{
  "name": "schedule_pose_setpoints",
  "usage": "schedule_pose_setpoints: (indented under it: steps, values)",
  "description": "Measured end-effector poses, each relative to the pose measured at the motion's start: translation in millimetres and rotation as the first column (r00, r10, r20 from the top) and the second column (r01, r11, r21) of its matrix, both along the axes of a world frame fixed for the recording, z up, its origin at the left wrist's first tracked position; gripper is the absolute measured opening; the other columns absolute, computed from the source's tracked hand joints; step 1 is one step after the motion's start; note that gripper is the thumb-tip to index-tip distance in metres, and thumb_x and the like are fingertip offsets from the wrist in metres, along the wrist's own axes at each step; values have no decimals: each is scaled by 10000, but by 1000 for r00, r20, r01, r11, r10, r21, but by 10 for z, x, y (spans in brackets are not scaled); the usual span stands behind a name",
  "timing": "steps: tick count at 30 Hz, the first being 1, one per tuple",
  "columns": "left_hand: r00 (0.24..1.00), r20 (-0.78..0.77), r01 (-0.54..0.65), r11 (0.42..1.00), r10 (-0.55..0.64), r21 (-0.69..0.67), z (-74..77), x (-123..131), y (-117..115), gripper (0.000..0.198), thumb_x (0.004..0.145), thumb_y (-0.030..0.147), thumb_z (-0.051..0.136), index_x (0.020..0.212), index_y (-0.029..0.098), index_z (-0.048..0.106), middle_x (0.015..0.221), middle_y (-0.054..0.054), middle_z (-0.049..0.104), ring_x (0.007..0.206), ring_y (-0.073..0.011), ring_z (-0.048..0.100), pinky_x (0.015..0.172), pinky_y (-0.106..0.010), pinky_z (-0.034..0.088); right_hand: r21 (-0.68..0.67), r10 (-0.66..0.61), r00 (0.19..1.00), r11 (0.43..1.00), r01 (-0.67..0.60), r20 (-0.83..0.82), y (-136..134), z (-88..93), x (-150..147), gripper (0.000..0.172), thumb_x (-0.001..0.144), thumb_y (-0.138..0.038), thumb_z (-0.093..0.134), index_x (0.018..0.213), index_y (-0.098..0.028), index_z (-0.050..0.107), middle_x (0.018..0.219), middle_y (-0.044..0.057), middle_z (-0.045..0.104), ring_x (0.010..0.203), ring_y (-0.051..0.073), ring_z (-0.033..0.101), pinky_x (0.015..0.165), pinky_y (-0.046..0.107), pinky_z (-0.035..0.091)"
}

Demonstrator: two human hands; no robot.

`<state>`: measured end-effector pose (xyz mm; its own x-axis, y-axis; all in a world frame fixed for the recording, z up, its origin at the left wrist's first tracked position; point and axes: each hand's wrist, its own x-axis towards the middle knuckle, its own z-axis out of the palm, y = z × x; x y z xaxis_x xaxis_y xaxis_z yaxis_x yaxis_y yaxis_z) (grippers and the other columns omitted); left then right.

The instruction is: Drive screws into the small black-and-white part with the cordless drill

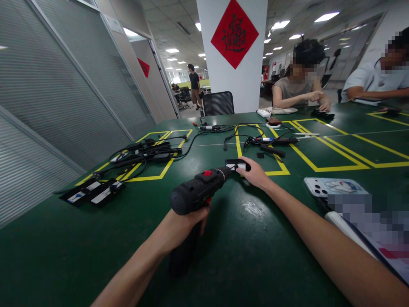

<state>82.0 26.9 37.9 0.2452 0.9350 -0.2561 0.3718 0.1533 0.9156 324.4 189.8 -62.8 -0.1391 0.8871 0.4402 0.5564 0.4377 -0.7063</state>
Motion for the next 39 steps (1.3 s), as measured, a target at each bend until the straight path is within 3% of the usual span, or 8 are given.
schedule_pose_setpoints:
  steps: [39]
  values:
    - [999, 20, -46, 999, 46, -6, -5, -11, -8, 161, 806, 275, 530, 898, 155, 587, 587, 3, 592, 558, -152, 547, 588, -288, 447, -9, -6, 1000, 1000, 6, 14, -39, 53, -7, 473, 783, -338, 604, 1234, -204, 552, 1208, 75, 593, 1092, 222, 557, 973, 372, 409]
